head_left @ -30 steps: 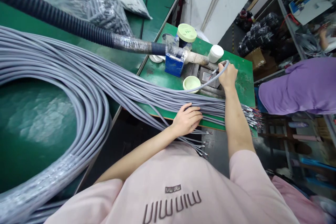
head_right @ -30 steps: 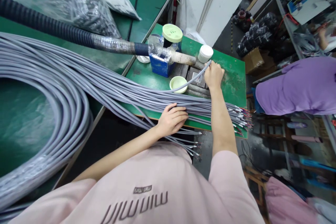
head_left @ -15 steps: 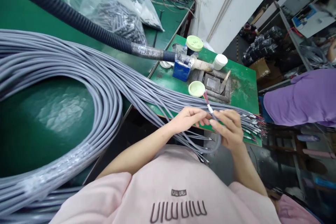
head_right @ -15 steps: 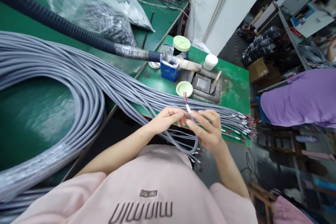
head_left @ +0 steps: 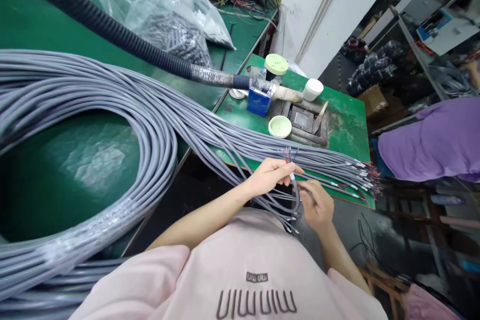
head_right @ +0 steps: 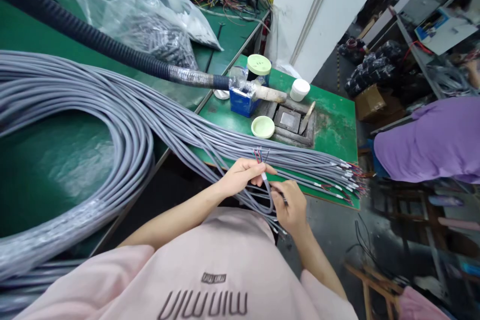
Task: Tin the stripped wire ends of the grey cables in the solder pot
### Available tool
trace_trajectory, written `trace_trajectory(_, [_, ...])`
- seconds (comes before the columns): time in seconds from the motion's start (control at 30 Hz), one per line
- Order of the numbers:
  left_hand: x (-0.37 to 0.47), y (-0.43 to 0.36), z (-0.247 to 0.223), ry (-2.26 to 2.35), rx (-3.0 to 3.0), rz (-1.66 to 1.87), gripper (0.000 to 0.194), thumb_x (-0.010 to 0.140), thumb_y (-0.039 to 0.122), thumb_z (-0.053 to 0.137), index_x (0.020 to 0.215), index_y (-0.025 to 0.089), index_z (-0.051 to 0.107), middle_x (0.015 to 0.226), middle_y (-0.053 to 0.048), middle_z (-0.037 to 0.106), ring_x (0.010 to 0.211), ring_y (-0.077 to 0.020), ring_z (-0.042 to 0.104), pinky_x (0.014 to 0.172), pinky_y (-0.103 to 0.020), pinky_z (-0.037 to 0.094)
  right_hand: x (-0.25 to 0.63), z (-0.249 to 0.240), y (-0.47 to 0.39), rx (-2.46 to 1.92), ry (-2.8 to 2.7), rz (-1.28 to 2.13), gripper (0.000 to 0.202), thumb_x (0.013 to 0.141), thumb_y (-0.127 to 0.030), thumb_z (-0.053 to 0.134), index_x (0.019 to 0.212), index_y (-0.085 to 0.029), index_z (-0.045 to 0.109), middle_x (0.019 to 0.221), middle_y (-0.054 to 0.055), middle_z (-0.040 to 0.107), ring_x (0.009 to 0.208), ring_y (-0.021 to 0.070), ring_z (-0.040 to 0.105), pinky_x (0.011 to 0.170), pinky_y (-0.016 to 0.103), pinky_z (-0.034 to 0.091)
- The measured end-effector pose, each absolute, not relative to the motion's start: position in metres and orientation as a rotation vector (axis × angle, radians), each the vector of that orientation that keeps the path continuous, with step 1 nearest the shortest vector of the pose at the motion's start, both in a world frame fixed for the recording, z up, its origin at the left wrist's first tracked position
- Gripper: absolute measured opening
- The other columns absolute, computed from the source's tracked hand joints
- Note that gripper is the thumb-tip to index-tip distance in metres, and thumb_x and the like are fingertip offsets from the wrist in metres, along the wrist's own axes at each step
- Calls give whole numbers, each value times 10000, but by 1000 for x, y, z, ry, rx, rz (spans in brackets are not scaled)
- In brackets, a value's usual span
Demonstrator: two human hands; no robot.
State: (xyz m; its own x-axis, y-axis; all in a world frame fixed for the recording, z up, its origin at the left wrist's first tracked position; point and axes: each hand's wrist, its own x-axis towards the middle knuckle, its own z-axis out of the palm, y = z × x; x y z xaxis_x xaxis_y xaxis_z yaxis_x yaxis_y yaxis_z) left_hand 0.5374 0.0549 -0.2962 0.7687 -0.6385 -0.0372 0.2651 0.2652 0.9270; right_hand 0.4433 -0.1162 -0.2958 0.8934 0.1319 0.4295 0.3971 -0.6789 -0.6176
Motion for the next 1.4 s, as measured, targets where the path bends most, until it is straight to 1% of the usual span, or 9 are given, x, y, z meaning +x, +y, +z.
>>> trace_trajectory(0.03, [537,55,-296,-383,1147,-636,533,832,585,583,908,88,757,533,-6,554,502,-64,435,501,-200,329,443,-296,-114,-2299,-334,-385,215,908,-198,521,1074,-229,655,827,45,687,772,181,632,705,337,493])
trace_trajectory(0.1, [536,54,-296,-384,1139,-648,526,837,576,579,920,88,756,530,-1,541,501,-66,424,500,-205,316,442,-295,-109,-2285,-290,-283,163,920,-241,521,989,-209,665,730,18,662,676,152,606,652,296,461])
trace_trajectory(0.23, [535,54,-294,-365,1145,-649,539,824,586,584,901,80,755,509,7,514,484,-66,392,487,-212,292,441,-297,-103,-2198,-213,-174,177,939,-249,490,924,-204,660,630,-22,622,605,120,590,633,256,443])
trace_trajectory(0.33, [534,54,-292,-334,1148,-643,543,812,591,593,869,77,757,484,17,488,467,-61,370,479,-211,283,440,-299,-102,-2127,-179,-114,195,947,-261,478,907,-204,661,597,-34,606,564,106,575,609,240,436])
trace_trajectory(0.53, [534,52,-292,-300,1172,-645,522,809,581,602,841,85,760,466,25,473,456,-59,374,469,-202,289,440,-300,-103,-2051,-133,-16,236,961,-282,457,894,-202,668,566,-40,605,500,88,533,561,227,417])
trace_trajectory(0.8, [534,50,-296,-286,1186,-634,498,807,568,615,834,92,762,476,23,488,457,-60,423,468,-190,326,441,-304,-102,-1988,-86,32,268,962,-317,458,839,-194,662,547,-34,603,474,87,511,527,227,403])
trace_trajectory(0.93, [535,50,-294,-271,1201,-628,504,804,574,614,810,91,757,473,21,495,438,-65,450,461,-195,350,442,-303,-102,-1986,-78,42,286,963,-329,460,808,-192,657,556,-28,612,492,90,520,539,228,405])
trace_trajectory(1.23, [535,50,-294,-282,1201,-599,497,804,572,622,712,94,728,475,13,529,451,-69,496,482,-194,378,443,-306,-103,-1947,-35,79,297,965,-357,457,843,-186,666,548,-24,618,480,95,508,521,235,389])
trace_trajectory(1.4, [535,50,-299,-292,1214,-614,478,822,558,610,766,98,729,472,29,506,446,-72,508,479,-189,381,443,-306,-103,-1927,-20,91,313,963,-376,455,840,-179,667,550,-17,620,484,103,510,532,245,394])
